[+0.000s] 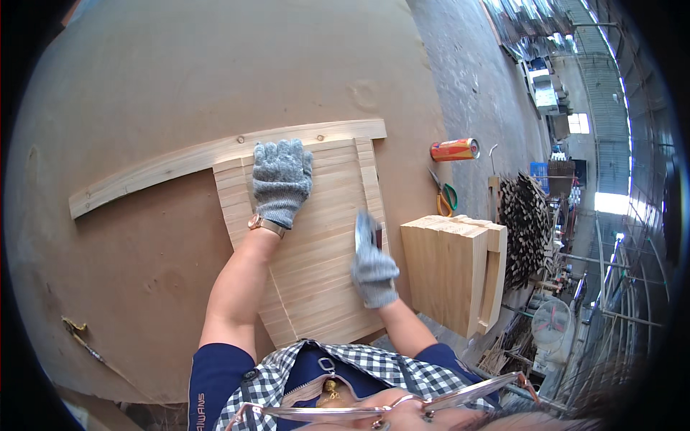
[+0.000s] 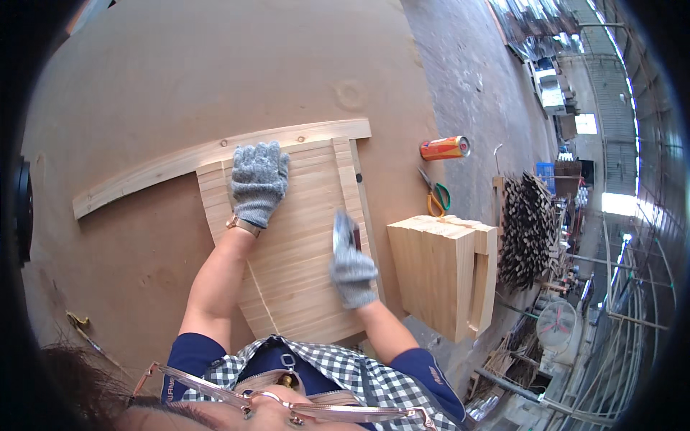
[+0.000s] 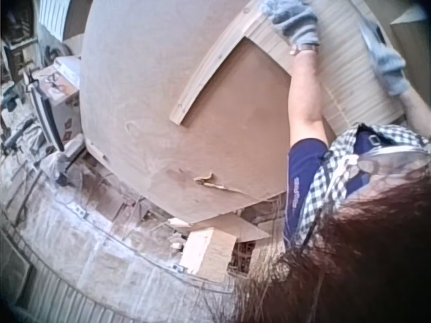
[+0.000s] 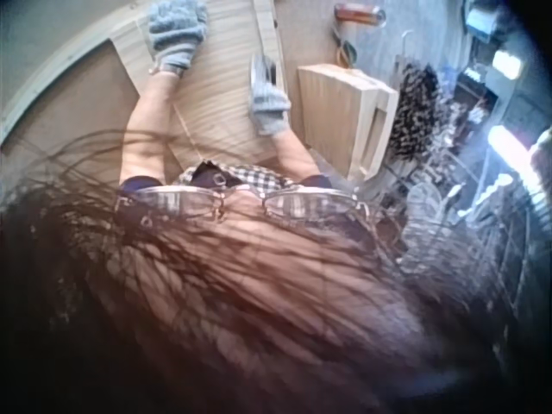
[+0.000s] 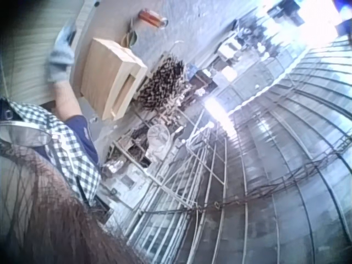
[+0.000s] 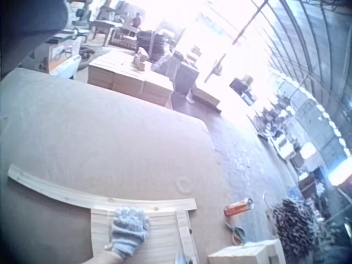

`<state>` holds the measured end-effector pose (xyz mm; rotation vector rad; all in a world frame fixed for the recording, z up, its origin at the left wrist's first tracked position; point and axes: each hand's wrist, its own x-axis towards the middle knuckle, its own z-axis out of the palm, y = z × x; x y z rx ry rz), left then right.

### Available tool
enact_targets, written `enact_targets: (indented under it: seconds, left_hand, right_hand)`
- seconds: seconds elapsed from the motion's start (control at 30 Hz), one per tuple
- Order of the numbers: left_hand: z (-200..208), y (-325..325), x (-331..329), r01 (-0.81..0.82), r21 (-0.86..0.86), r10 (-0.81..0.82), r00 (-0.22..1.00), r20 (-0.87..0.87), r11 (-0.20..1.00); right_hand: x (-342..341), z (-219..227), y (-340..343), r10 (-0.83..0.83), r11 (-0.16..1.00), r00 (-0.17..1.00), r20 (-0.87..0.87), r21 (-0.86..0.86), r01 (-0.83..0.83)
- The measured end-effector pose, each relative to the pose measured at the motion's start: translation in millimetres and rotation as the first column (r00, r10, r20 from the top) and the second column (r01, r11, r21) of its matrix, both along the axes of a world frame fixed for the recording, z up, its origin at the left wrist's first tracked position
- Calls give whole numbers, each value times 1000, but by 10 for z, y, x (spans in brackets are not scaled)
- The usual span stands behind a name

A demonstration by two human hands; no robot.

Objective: Sanding the edges and surfaces of wooden furniture components using sandpaper and a pneumatic tool.

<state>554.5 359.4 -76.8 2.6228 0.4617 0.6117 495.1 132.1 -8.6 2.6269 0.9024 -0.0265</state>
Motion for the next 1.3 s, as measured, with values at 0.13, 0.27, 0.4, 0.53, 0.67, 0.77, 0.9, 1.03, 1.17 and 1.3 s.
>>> enact_targets:
  seconds: [0.13,0.27,0.4,0.53,0.67,0.77,0.9,1.03,1.17,1.3]
  left_hand:
    - [76,-24,53,25,-7,-25,1000,-9,1000]
    - [-3,-22,-11,18,-17,-18,1000,6,1000]
    - [-53,66,-57,-13,19,14,999,-30,1000]
    - [-108,-6,-52,-11,27,10,1000,15,1000]
    - [-35,-53,-38,-12,52,11,1000,11,999]
    - [-7,-63,-60,16,36,-16,1000,-9,999]
    - [6,-112,-122,-1,33,1,1000,-11,999]
    - [-116,-169,-70,-30,74,27,999,41,997]
    - [-399,-220,-31,-1,73,3,1000,-26,997]
    - [-435,-342,68,9,112,-12,1000,24,994]
  right_hand:
    - [1034,-257,709,-97,991,990,102,102,86]
    - [1054,-405,717,-81,933,995,64,357,53]
    - [-195,-325,-328,226,923,845,484,-383,-27]
    - [-676,-144,-724,-152,988,977,-148,4,154]
    - [145,-159,-8,-18,988,994,107,-153,34]
    - [612,-368,411,-189,961,979,81,222,167]
    - [-92,-62,-177,93,986,938,334,-163,-40]
    - [-816,-17,-906,-94,991,991,-98,90,102]
    - [-239,-442,-561,54,997,989,137,44,-60]
    - [543,-789,-76,-132,946,990,48,305,111]
